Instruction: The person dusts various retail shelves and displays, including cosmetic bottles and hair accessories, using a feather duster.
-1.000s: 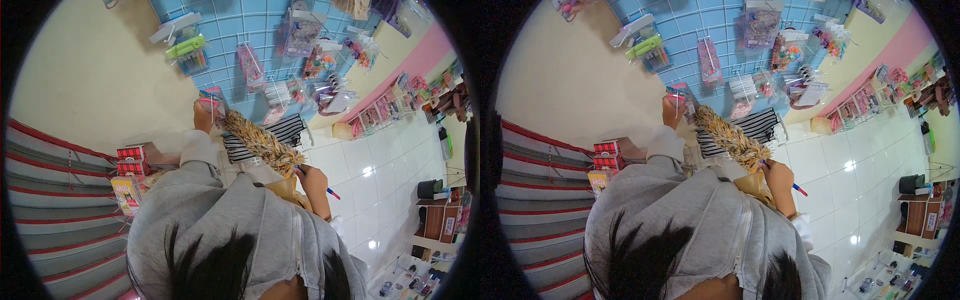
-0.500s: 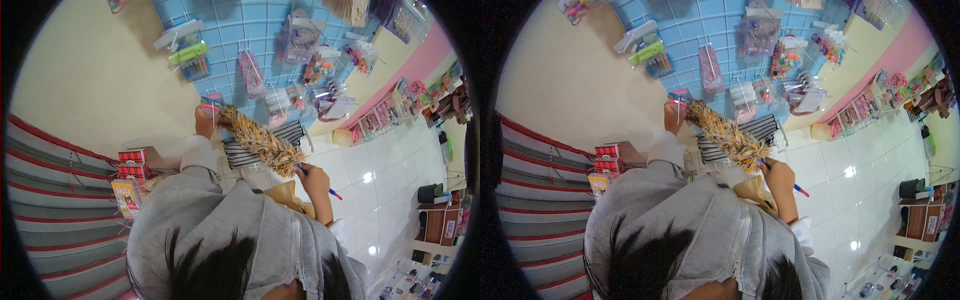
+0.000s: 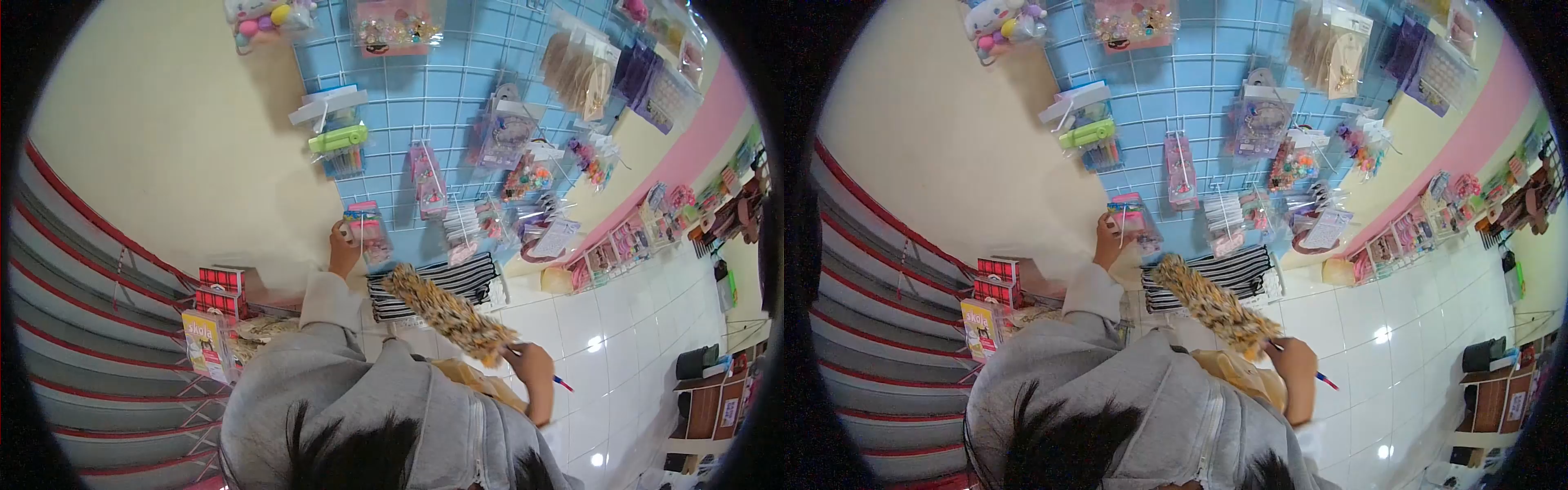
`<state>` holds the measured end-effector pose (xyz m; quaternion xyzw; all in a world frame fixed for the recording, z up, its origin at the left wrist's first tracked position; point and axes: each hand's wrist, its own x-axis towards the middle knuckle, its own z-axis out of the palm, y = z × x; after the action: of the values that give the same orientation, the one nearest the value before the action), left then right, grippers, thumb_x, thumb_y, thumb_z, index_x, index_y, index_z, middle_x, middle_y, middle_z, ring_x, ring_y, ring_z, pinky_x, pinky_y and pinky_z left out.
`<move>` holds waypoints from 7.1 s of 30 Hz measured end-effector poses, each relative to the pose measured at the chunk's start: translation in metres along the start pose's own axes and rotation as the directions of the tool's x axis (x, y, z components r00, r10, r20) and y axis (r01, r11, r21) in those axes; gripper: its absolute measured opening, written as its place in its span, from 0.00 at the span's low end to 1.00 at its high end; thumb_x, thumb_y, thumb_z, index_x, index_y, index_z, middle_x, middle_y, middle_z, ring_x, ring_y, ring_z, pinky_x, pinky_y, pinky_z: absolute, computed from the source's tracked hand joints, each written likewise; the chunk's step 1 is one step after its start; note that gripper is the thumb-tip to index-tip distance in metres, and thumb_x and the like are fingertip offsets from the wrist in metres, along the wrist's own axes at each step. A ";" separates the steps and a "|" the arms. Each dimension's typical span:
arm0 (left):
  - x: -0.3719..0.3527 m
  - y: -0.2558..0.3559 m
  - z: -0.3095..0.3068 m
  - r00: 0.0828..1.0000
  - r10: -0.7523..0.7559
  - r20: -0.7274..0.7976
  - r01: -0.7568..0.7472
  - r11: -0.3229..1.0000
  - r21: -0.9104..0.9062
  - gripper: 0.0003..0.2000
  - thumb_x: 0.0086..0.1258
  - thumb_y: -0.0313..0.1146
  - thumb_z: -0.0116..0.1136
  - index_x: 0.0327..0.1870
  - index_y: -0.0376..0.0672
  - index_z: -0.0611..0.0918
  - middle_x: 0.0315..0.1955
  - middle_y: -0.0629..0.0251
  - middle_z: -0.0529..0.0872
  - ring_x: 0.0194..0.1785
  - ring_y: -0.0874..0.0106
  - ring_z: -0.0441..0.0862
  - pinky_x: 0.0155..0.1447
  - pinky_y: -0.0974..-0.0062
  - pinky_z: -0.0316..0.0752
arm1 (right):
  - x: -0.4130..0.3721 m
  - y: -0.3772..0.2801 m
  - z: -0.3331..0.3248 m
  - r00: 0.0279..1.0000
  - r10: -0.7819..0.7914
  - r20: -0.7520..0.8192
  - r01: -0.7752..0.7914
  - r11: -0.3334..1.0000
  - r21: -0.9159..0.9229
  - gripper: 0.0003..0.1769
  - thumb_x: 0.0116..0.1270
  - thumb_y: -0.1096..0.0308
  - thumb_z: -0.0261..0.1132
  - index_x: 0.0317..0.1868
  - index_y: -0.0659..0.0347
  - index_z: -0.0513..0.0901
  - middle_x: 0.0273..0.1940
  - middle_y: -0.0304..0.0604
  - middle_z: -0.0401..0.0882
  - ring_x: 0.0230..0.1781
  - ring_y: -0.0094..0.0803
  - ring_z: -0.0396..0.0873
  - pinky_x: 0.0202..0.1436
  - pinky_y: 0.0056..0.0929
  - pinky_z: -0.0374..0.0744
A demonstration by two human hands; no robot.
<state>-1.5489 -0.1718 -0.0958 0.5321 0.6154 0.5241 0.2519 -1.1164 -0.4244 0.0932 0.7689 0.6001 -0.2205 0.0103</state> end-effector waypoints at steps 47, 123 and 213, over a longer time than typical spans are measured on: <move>0.046 0.313 -0.084 0.741 0.642 -0.195 -0.576 0.758 0.307 0.18 0.66 0.32 0.61 0.57 0.54 0.80 0.62 0.47 0.63 0.65 0.49 0.65 0.68 0.58 0.62 | -0.029 -0.029 -0.022 0.933 -0.163 -0.321 0.323 0.770 0.549 0.16 0.65 0.53 0.65 0.40 0.58 0.86 0.17 0.46 0.75 0.17 0.28 0.68 0.25 0.30 0.69; -0.006 0.266 0.062 0.798 0.600 0.048 -0.582 0.790 -0.195 0.51 0.47 0.27 0.68 0.74 0.40 0.49 0.70 0.47 0.53 0.73 0.49 0.51 0.74 0.57 0.50 | -0.112 0.094 -0.035 0.915 0.194 -0.354 0.163 0.626 0.763 0.11 0.66 0.69 0.63 0.35 0.71 0.85 0.21 0.29 0.71 0.23 0.16 0.64 0.27 0.20 0.63; -0.012 0.483 0.063 0.519 0.851 -0.082 -0.839 0.488 -0.240 0.32 0.62 0.36 0.65 0.66 0.42 0.65 0.69 0.53 0.58 0.72 0.58 0.56 0.73 0.61 0.53 | -0.094 0.115 -0.048 0.834 0.259 -0.487 0.386 0.356 0.851 0.15 0.69 0.63 0.59 0.27 0.64 0.80 0.18 0.31 0.71 0.16 0.16 0.61 0.19 0.20 0.58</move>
<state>-1.3021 -0.2153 0.3219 0.7414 0.1980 0.6398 0.0419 -1.0111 -0.5292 0.1406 0.6381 0.3733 -0.2912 -0.6072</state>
